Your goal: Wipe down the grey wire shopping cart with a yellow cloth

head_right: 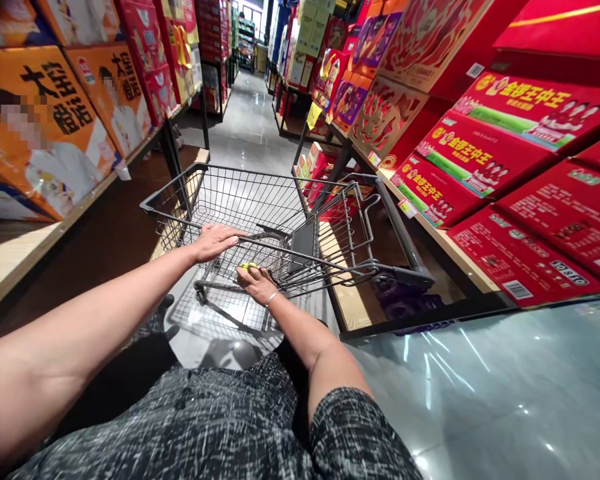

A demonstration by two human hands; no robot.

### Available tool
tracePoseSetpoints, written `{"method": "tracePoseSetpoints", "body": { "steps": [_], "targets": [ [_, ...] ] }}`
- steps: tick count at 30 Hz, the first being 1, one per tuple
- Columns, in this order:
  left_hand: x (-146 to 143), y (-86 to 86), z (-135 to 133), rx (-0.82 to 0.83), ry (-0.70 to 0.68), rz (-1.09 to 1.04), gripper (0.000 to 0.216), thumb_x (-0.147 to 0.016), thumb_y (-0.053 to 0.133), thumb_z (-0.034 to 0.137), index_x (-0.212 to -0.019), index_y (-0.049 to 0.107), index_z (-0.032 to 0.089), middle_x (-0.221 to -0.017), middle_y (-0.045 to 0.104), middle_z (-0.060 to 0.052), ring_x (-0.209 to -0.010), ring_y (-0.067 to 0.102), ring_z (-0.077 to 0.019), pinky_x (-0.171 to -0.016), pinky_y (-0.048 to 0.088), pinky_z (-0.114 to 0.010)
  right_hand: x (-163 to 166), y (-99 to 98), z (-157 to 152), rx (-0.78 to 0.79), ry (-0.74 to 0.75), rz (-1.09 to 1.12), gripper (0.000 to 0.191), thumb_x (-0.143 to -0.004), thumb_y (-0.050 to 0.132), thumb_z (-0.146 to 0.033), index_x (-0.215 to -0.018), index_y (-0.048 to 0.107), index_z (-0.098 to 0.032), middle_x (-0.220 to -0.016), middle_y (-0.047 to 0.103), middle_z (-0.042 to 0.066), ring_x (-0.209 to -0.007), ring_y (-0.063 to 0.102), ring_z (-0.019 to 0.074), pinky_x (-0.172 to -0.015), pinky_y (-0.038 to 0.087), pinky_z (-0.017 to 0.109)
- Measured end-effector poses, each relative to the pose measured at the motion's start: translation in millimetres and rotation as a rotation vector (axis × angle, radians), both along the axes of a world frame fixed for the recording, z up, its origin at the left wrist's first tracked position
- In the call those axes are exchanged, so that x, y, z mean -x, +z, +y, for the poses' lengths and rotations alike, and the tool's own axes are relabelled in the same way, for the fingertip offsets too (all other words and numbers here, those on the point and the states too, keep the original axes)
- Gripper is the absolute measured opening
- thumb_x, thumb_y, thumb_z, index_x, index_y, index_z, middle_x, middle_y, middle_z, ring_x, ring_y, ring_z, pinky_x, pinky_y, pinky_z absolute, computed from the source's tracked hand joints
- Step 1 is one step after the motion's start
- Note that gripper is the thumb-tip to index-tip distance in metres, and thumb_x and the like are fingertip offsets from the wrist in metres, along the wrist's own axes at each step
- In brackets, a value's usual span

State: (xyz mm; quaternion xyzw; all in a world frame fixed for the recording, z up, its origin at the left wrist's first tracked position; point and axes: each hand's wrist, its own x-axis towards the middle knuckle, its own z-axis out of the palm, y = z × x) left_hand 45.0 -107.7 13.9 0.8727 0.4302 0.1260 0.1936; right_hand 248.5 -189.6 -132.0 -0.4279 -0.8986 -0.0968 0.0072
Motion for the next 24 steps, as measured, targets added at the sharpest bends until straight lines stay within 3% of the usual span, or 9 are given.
{"method": "tracePoseSetpoints", "body": {
  "steps": [4,8,11,15,19,21,24],
  "targets": [
    [2.2,-0.8,0.4,-0.014,-0.007,-0.018,0.049,-0.098,0.026,0.051,-0.131,0.059,0.036,-0.131,0.062,0.000,-0.120,0.046,-0.0257,-0.105,0.022,-0.048,-6.3,1.6,0.1,-0.023,-0.015,-0.006,0.034,-0.100,0.043,-0.030,-0.130,0.059,-0.034,-0.158,0.033,-0.001,-0.146,0.022,0.0263,-0.116,0.017,0.048],
    [3.8,2.0,1.7,0.003,-0.014,-0.016,0.052,-0.098,0.021,0.048,-0.130,0.059,0.034,-0.135,0.059,0.000,-0.125,0.045,-0.0254,-0.106,0.022,-0.048,-25.3,12.9,-2.6,0.060,0.125,-0.044,0.025,-0.098,0.049,-0.034,-0.115,0.068,-0.032,-0.146,0.051,-0.001,-0.136,0.038,0.0213,-0.113,0.027,0.044],
    [4.2,4.0,3.5,0.016,-0.005,-0.010,0.054,-0.098,0.018,0.047,-0.130,0.060,0.034,-0.137,0.059,0.001,-0.126,0.045,-0.0252,-0.107,0.021,-0.050,-48.5,40.3,-7.7,-0.013,0.175,-0.004,0.018,-0.096,0.055,-0.035,-0.100,0.073,-0.033,-0.135,0.059,-0.004,-0.123,0.045,0.0199,-0.104,0.035,0.040],
    [9.2,4.5,11.7,0.037,-0.019,-0.001,0.056,-0.098,0.016,0.047,-0.131,0.059,0.035,-0.137,0.058,0.001,-0.128,0.044,-0.0257,-0.109,0.021,-0.051,-92.3,102.9,-25.9,-0.451,-0.033,0.187,0.017,-0.093,0.062,-0.031,-0.104,0.072,-0.039,-0.137,0.056,-0.006,-0.126,0.039,0.0235,-0.098,0.037,0.040],
    [17.6,4.7,25.2,0.073,-0.012,0.024,0.056,-0.099,0.016,0.048,-0.131,0.059,0.036,-0.139,0.057,0.001,-0.133,0.041,-0.0264,-0.111,0.021,-0.052,-131.5,157.8,-54.4,-0.647,-0.327,0.268,0.034,-0.091,0.061,-0.020,-0.118,0.068,-0.040,-0.144,0.049,-0.001,-0.129,0.035,0.0269,-0.101,0.035,0.044],
    [17.5,7.1,28.3,0.073,0.018,0.041,0.056,-0.098,0.018,0.050,-0.129,0.062,0.035,-0.138,0.058,0.000,-0.133,0.041,-0.0275,-0.111,0.021,-0.053,-135.9,166.6,-62.3,-0.639,-0.382,0.272,0.037,-0.091,0.060,-0.019,-0.120,0.067,-0.040,-0.145,0.048,0.000,-0.128,0.037,0.0263,-0.103,0.034,0.045],
    [6.6,14.5,23.3,0.022,0.033,0.067,0.056,-0.098,0.022,0.054,-0.127,0.064,0.032,-0.137,0.059,-0.002,-0.135,0.038,-0.0295,-0.112,0.019,-0.056,-117.2,157.3,-53.2,-0.592,-0.385,0.312,0.035,-0.092,0.058,-0.021,-0.120,0.067,-0.040,-0.142,0.050,0.001,-0.126,0.039,0.0256,-0.104,0.033,0.046]
  ]
}}
